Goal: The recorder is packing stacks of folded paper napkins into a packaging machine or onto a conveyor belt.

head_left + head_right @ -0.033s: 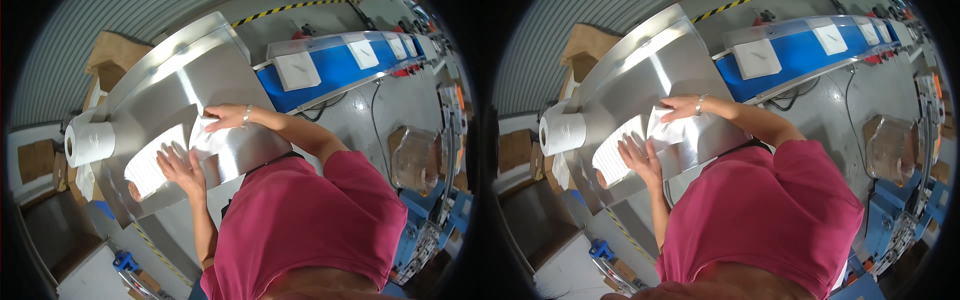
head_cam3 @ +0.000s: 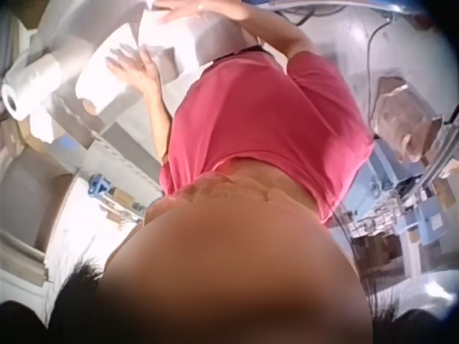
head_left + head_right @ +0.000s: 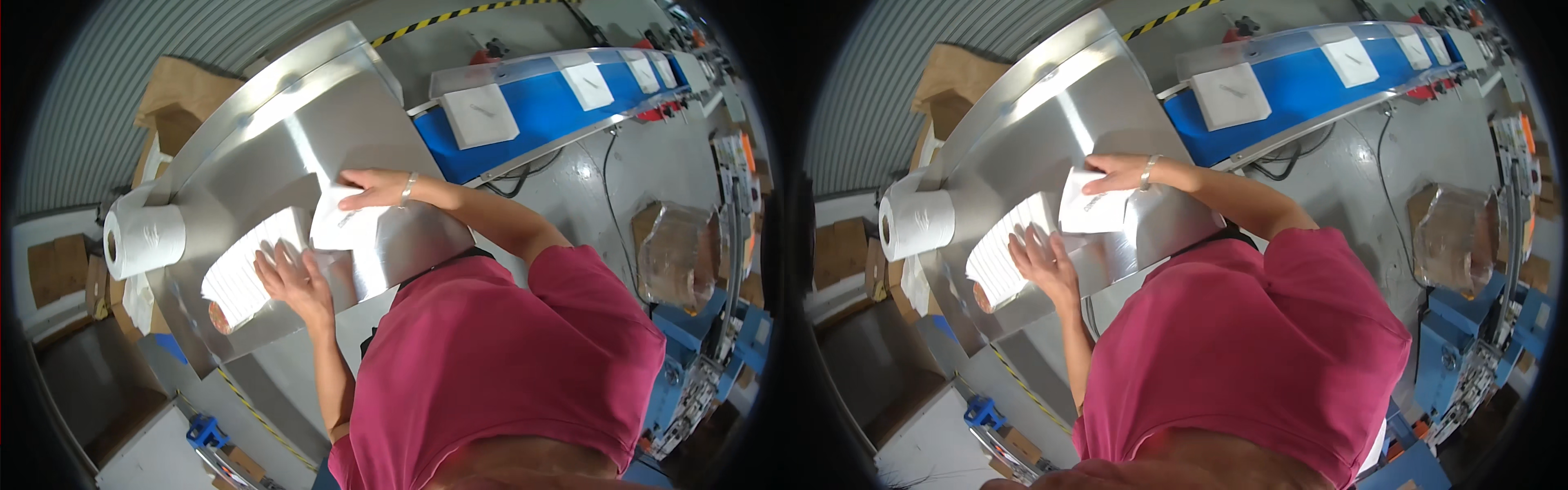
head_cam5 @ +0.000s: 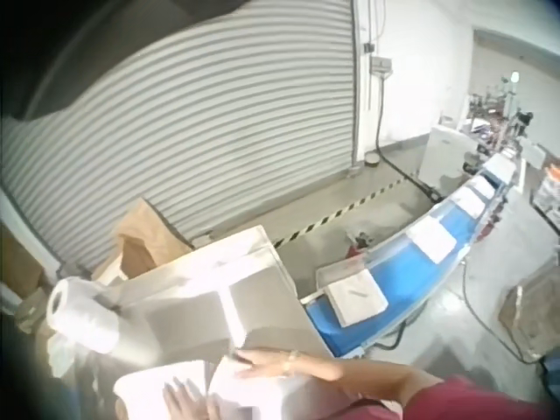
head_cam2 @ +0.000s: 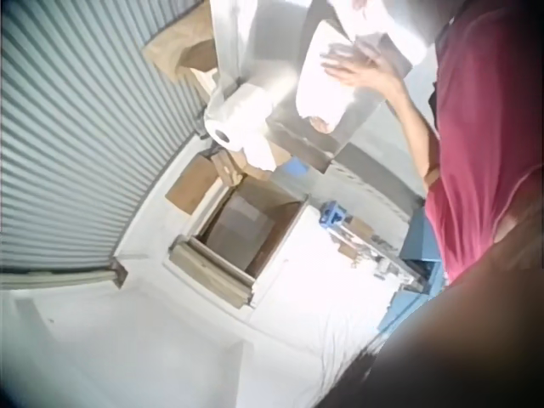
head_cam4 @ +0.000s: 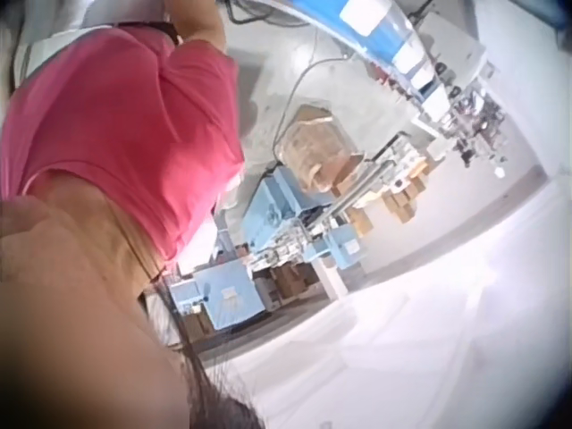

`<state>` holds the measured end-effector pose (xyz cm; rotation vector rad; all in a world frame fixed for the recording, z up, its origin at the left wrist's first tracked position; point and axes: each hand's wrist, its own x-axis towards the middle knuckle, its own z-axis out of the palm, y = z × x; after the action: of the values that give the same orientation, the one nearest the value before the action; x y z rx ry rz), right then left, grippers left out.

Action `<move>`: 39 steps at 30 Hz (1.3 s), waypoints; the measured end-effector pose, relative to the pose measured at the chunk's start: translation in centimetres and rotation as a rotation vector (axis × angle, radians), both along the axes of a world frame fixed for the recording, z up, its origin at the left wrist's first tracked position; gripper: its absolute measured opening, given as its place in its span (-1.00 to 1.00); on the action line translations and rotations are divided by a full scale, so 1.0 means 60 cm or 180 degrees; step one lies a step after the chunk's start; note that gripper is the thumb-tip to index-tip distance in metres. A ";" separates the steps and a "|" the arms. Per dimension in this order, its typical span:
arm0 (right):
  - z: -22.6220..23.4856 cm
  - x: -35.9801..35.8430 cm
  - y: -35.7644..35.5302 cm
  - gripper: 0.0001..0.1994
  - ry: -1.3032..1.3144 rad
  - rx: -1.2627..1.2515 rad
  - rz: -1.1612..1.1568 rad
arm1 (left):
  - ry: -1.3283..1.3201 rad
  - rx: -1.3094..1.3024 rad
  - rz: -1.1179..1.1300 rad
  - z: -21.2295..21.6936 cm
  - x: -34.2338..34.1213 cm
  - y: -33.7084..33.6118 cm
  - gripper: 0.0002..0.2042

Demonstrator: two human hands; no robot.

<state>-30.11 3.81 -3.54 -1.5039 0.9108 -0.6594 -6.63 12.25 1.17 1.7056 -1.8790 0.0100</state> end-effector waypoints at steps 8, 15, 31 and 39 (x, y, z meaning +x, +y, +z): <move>-0.020 -0.184 0.063 -0.44 0.0991 0.0492 -0.1860 | -0.0063 -0.0088 -0.0206 0.003 -0.006 -0.001 -0.68; -0.061 -0.297 0.037 -0.53 0.1241 0.0274 -0.2710 | 0.0011 -0.0167 -0.0017 0.002 -0.003 0.004 -0.70; 0.000 0.074 -0.048 -0.50 0.0394 -0.1352 0.0297 | 0.0068 -0.0030 -0.0480 0.008 0.000 -0.002 -0.74; -0.056 -0.050 0.017 -0.51 -0.0133 0.0377 -0.1309 | 0.0045 -0.0060 -0.0128 0.003 0.045 -0.013 -0.64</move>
<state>-33.13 4.81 -6.93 -1.2016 1.2196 -0.9120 -3.95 11.50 1.35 1.6510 -1.8965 -0.0005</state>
